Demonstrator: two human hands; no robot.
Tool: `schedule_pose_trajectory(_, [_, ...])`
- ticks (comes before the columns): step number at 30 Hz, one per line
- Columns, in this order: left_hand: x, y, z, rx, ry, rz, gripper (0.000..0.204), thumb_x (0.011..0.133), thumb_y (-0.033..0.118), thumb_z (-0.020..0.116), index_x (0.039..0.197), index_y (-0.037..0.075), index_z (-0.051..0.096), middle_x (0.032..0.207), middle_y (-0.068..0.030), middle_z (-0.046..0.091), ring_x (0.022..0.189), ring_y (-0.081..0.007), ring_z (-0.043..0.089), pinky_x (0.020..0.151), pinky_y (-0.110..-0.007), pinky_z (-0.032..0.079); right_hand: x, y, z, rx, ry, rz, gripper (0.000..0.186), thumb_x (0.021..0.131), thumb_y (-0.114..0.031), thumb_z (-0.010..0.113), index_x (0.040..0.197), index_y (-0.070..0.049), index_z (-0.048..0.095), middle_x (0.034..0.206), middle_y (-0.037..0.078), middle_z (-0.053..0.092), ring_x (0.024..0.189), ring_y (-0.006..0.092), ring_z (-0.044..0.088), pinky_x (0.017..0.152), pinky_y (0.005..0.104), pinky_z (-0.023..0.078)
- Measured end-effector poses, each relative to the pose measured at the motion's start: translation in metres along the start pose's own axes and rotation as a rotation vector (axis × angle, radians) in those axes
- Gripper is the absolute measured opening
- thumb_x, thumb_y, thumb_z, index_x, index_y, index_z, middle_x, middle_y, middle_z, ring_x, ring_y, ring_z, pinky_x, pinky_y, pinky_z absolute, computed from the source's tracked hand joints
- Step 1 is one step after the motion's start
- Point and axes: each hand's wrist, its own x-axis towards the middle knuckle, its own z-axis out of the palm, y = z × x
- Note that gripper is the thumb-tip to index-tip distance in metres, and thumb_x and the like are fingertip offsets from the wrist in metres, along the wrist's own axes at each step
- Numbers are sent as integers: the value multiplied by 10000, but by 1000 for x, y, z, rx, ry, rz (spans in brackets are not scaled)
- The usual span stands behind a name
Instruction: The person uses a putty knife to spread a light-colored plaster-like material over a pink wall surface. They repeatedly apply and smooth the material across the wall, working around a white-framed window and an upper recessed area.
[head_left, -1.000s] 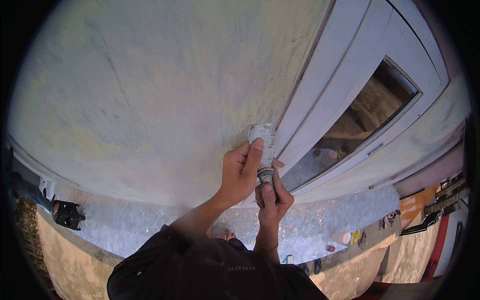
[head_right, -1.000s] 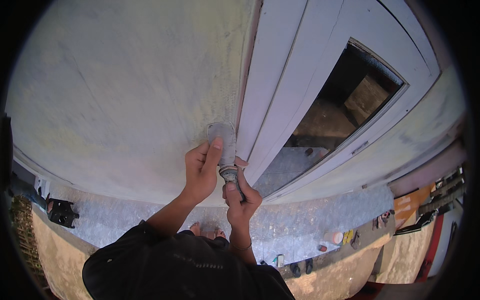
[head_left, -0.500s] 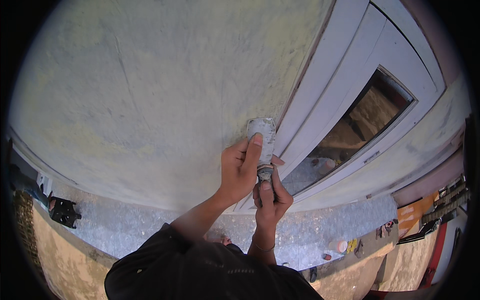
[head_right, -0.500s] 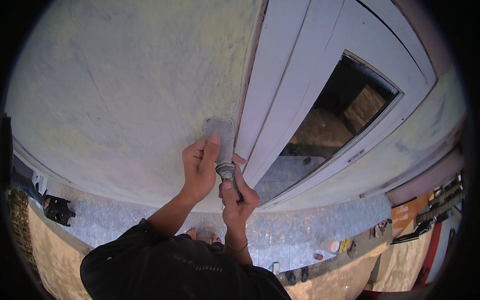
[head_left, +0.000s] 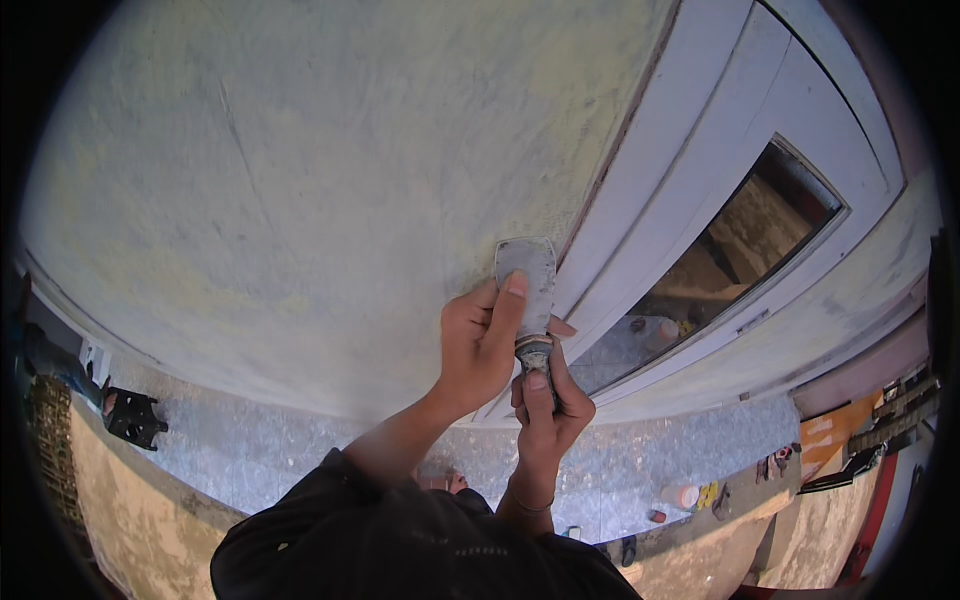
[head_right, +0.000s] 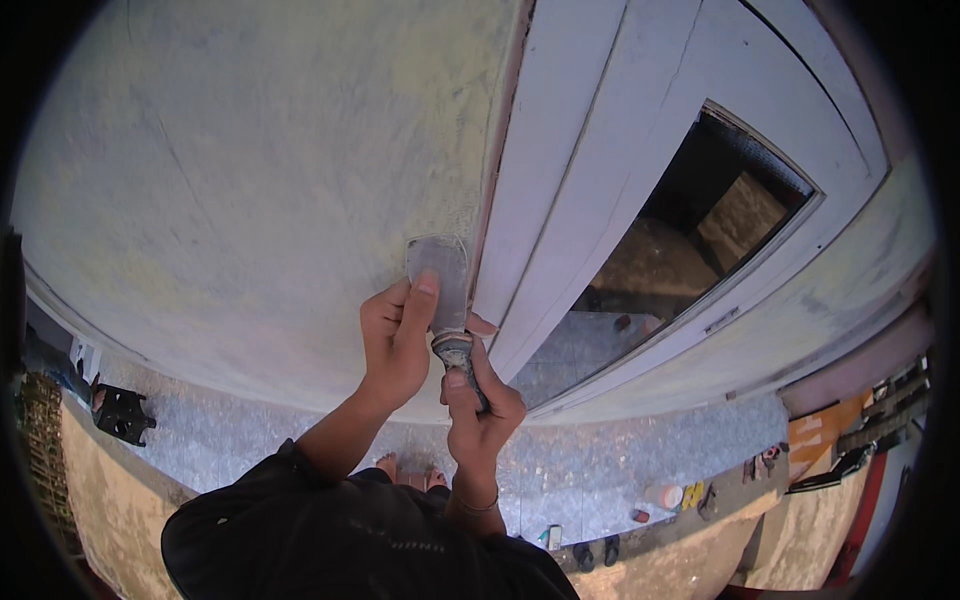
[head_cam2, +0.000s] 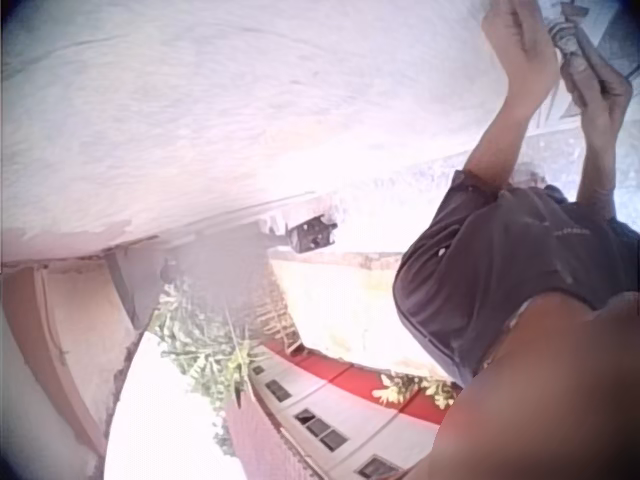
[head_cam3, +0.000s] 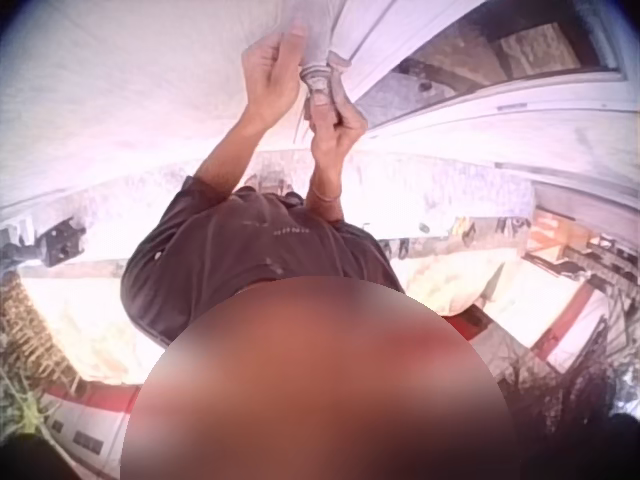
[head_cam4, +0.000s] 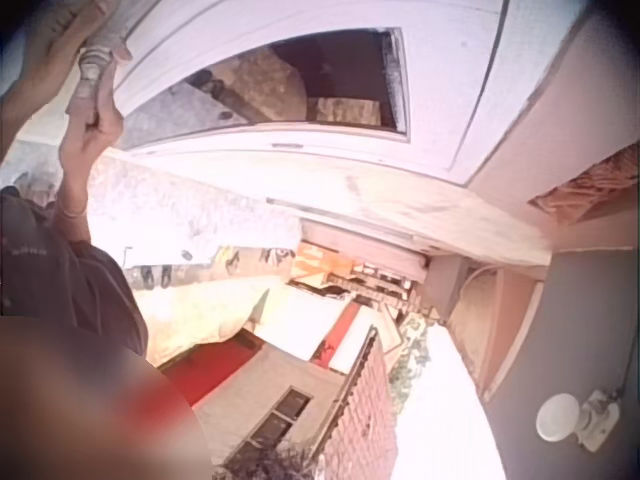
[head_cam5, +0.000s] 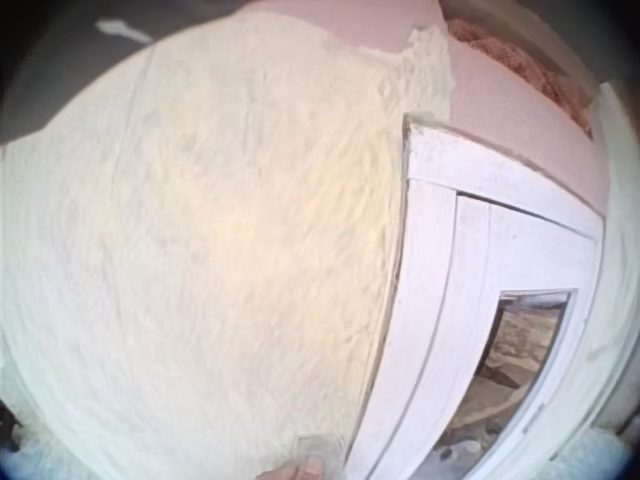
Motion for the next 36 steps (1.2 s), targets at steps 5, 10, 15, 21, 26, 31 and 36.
schedule_pose_trajectory(5, [3, 0, -1, -16, -40, -85, 446, 1150, 318, 510, 972, -39, 709, 825, -137, 795, 670, -49, 629, 587, -235, 488, -5, 3, 8, -15, 12, -84, 457, 990, -53, 676, 1424, 81, 625, 716, 42, 653, 640, 74, 570, 609, 241, 465])
schedule_pose_trajectory(10, [6, 2, -3, -57, -79, -124, 435, 1143, 325, 531, 971, -32, 713, 810, -123, 792, 659, -47, 621, 573, -238, 482, -8, 10, 14, -88, 73, -65, 460, 987, -40, 653, 1425, 95, 616, 753, 60, 682, 657, 86, 594, 606, 250, 474])
schedule_pose_trajectory(15, [9, -4, 1, -54, -94, -67, 436, 1139, 320, 544, 959, -36, 721, 811, -106, 787, 662, -38, 615, 566, -235, 477, -3, 11, 11, -36, 109, -67, 459, 989, -38, 643, 1425, 102, 612, 753, 71, 680, 658, 86, 594, 607, 250, 475])
schedule_pose_trajectory(21, [6, -4, 5, -67, -60, -112, 408, 1135, 302, 559, 995, -37, 738, 755, -24, 732, 666, -17, 557, 574, -226, 446, -4, 3, 17, -102, 56, -183, 483, 1046, -119, 596, 1484, 82, 560, 706, 28, 610, 566, 37, 460, 499, 201, 324])
schedule_pose_trajectory(26, [22, 8, 7, 27, -201, -63, 421, 1149, 303, 507, 1077, -60, 707, 888, -165, 800, 781, -141, 736, 703, -269, 565, 8, 2, 12, -143, 148, -82, 508, 1060, -151, 592, 1495, 104, 533, 697, 19, 572, 560, 38, 437, 492, 207, 291])
schedule_pose_trajectory(31, [10, 15, 0, -220, -309, -56, 344, 1118, 147, 535, 1359, -92, 591, 1207, -227, 747, 1019, -246, 764, 885, -352, 622, 1, 4, -12, -7, 31, -94, 539, 1014, -153, 662, 1457, 135, 557, 822, 92, 675, 598, 71, 509, 524, 230, 380])
schedule_pose_trajectory(36, [-14, 18, -10, -383, -435, -45, 456, 1084, 42, 532, 1519, -71, 453, 1357, -285, 672, 1120, -355, 743, 959, -436, 619, -25, 1, -35, 137, -55, -18, 538, 961, -161, 741, 1409, 113, 622, 823, 120, 727, 679, 112, 621, 632, 270, 502])
